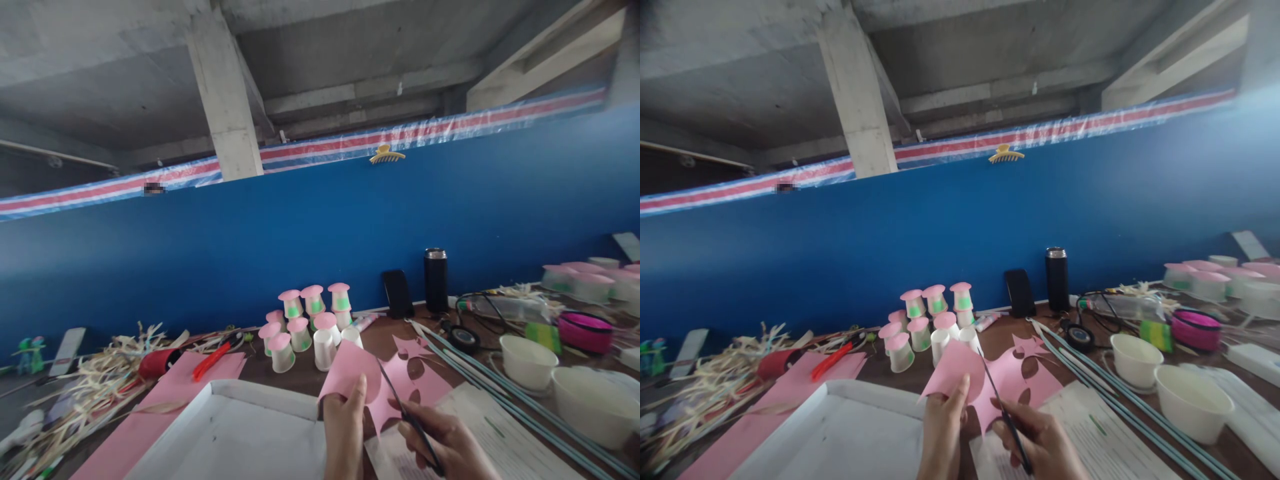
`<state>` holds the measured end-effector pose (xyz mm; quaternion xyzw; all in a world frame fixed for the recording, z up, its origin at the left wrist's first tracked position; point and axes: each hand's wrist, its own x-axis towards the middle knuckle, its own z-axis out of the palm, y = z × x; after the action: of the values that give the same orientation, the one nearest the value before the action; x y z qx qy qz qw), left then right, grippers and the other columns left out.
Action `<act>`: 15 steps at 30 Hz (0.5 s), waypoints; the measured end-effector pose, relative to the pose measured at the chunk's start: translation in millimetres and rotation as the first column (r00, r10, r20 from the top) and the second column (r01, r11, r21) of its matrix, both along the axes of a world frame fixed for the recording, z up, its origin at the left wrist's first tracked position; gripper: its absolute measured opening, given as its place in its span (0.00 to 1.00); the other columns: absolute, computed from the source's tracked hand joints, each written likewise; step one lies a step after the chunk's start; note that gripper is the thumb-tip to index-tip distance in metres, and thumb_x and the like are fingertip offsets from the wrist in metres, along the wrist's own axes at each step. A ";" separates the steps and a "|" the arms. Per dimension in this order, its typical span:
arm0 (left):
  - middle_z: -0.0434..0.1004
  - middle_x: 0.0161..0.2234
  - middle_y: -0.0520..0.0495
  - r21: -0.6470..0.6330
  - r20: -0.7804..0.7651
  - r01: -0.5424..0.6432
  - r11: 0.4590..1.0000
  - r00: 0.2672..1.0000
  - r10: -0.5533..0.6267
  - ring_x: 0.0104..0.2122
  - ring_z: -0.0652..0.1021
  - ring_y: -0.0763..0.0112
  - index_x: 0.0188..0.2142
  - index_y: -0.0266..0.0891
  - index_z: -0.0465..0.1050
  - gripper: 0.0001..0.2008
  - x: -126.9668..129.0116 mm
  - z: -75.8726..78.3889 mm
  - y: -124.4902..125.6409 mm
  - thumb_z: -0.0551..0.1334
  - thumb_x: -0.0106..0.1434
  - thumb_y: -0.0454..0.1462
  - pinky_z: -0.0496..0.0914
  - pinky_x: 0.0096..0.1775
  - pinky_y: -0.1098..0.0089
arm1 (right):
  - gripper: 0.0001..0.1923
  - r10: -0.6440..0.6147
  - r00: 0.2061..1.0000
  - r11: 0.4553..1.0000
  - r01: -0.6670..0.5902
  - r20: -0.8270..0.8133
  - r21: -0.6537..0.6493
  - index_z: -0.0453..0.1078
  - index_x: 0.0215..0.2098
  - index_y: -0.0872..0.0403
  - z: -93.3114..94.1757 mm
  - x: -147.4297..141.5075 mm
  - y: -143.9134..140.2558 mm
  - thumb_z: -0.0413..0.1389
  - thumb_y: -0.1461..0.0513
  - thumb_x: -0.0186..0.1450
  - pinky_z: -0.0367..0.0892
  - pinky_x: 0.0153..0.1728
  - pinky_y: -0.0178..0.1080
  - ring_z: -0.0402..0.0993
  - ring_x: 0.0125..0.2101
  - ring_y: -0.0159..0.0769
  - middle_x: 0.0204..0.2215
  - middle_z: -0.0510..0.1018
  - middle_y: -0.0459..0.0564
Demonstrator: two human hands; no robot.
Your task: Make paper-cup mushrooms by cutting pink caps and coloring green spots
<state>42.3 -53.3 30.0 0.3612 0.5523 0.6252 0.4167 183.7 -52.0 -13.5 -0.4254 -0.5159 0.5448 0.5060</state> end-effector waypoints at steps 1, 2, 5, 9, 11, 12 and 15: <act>0.51 0.10 0.58 0.004 0.003 0.004 1.000 1.000 -0.004 0.14 0.54 0.79 0.10 0.41 0.55 0.26 0.2 -0.7 0.1 0.66 0.49 0.52 0.54 0.19 0.71 | 0.24 -0.019 1.000 1.000 0.019 0.001 0.006 0.77 0.43 0.59 -0.3 -0.5 -0.2 0.63 0.53 0.51 0.54 0.17 0.32 0.60 0.15 0.24 0.17 0.68 0.42; 0.51 0.11 0.58 0.008 0.004 0.005 1.000 1.000 -0.005 0.14 0.54 0.79 0.10 0.41 0.55 0.27 0.4 -1.5 0.2 0.66 0.49 0.52 0.53 0.19 0.72 | 0.24 -0.033 0.999 0.999 0.033 0.001 0.009 0.77 0.42 0.58 -0.4 -0.8 -0.3 0.63 0.54 0.51 0.54 0.17 0.32 0.60 0.14 0.24 0.17 0.68 0.42; 0.50 0.11 0.58 0.006 -0.007 -0.007 1.000 1.000 0.007 0.14 0.53 0.80 0.10 0.42 0.53 0.28 1.0 -2.9 0.3 0.65 0.49 0.53 0.51 0.18 0.72 | 0.25 -0.007 1.000 1.000 0.007 0.006 -0.012 0.78 0.42 0.57 0.1 0.0 -0.2 0.63 0.53 0.50 0.55 0.17 0.32 0.60 0.15 0.25 0.17 0.67 0.42; 0.50 0.10 0.58 -0.014 0.012 -0.032 0.999 0.999 0.032 0.13 0.54 0.79 0.11 0.43 0.52 0.28 1.5 -2.9 1.4 0.66 0.46 0.54 0.51 0.17 0.72 | 0.25 0.032 0.999 0.999 -0.032 0.009 -0.017 0.78 0.43 0.57 2.3 2.4 -0.2 0.63 0.52 0.51 0.57 0.18 0.32 0.61 0.15 0.25 0.17 0.68 0.42; 0.52 0.10 0.58 0.007 0.026 -0.041 0.999 0.999 0.040 0.13 0.55 0.79 0.11 0.42 0.54 0.27 1.4 -2.8 1.8 0.67 0.46 0.53 0.52 0.18 0.72 | 0.25 0.034 0.999 0.999 -0.034 0.016 -0.011 0.77 0.43 0.56 3.1 2.9 -0.3 0.63 0.51 0.51 0.57 0.18 0.33 0.61 0.15 0.26 0.17 0.68 0.42; 0.52 0.10 0.58 0.021 0.034 -0.042 0.999 0.999 0.042 0.13 0.56 0.78 0.11 0.42 0.55 0.26 1.3 -2.8 1.8 0.67 0.46 0.53 0.53 0.18 0.72 | 0.25 0.032 0.999 0.999 -0.032 0.021 -0.011 0.77 0.44 0.57 3.3 3.0 -0.5 0.63 0.52 0.51 0.57 0.18 0.33 0.61 0.15 0.26 0.17 0.68 0.42; 0.54 0.10 0.57 0.045 0.075 -0.046 0.998 0.996 0.042 0.14 0.57 0.78 0.12 0.41 0.58 0.25 1.3 -2.9 1.6 0.68 0.45 0.52 0.54 0.18 0.72 | 0.25 0.025 0.999 1.000 -0.025 0.038 -0.004 0.77 0.44 0.57 3.2 3.0 -0.8 0.63 0.52 0.51 0.57 0.17 0.33 0.61 0.15 0.26 0.17 0.68 0.42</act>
<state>43.6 -51.7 27.1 0.3350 0.5296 0.6600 0.4145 186.6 -52.8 -10.2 -0.4300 -0.5297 0.5440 0.4885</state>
